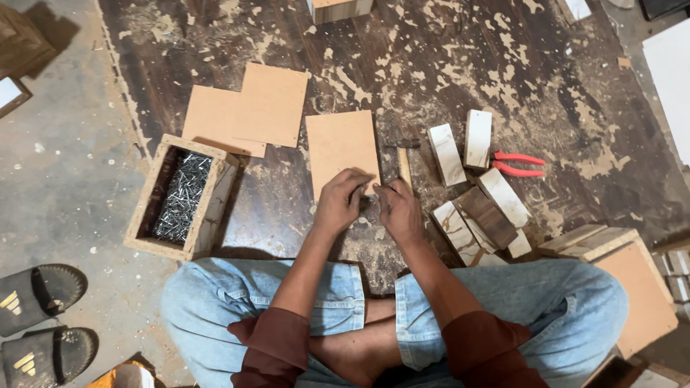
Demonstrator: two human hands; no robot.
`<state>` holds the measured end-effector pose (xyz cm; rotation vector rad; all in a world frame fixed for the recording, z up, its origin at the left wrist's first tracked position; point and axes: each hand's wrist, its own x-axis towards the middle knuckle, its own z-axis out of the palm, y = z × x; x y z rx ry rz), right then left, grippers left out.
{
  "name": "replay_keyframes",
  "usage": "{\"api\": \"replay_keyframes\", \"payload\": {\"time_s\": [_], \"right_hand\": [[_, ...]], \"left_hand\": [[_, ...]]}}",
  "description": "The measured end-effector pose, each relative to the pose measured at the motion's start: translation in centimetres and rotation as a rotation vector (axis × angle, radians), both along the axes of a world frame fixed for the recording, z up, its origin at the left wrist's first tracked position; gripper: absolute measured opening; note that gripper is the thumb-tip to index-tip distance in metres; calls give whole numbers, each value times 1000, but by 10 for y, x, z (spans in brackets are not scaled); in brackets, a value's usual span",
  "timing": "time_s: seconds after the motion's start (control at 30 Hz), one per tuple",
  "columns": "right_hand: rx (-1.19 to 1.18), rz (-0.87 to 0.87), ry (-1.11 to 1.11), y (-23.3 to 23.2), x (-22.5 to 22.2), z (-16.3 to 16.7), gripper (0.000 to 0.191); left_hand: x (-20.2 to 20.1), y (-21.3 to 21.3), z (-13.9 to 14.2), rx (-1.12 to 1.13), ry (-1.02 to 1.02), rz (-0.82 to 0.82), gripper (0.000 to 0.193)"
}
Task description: The person sits cross-legged on the floor and hammers nails into small wooden box parts, taking nails by hand from an open box of nails. They reposition cardboard sheets and wooden pieces between nails and continue hammering nails into additional pieces.
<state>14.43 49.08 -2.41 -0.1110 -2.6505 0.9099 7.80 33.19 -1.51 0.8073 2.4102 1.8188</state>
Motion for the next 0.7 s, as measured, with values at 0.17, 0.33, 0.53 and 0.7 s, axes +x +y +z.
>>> {"api": "replay_keyframes", "payload": {"time_s": [0.17,0.33,0.53,0.7], "right_hand": [[6,-21,-3,1,1,2,11],[-50,5,64,5,-1,-5,14],[-495,15,-6,34,-1,-25,30],[439,-265,-106,47,9,-38,59]], "left_hand": [[4,13,-7,-60,273,108,25],[6,16,-20,-134,247,86,19],[7,17,-24,-151,255,108,15],[7,18,-30,-165,259,117,15]]}}
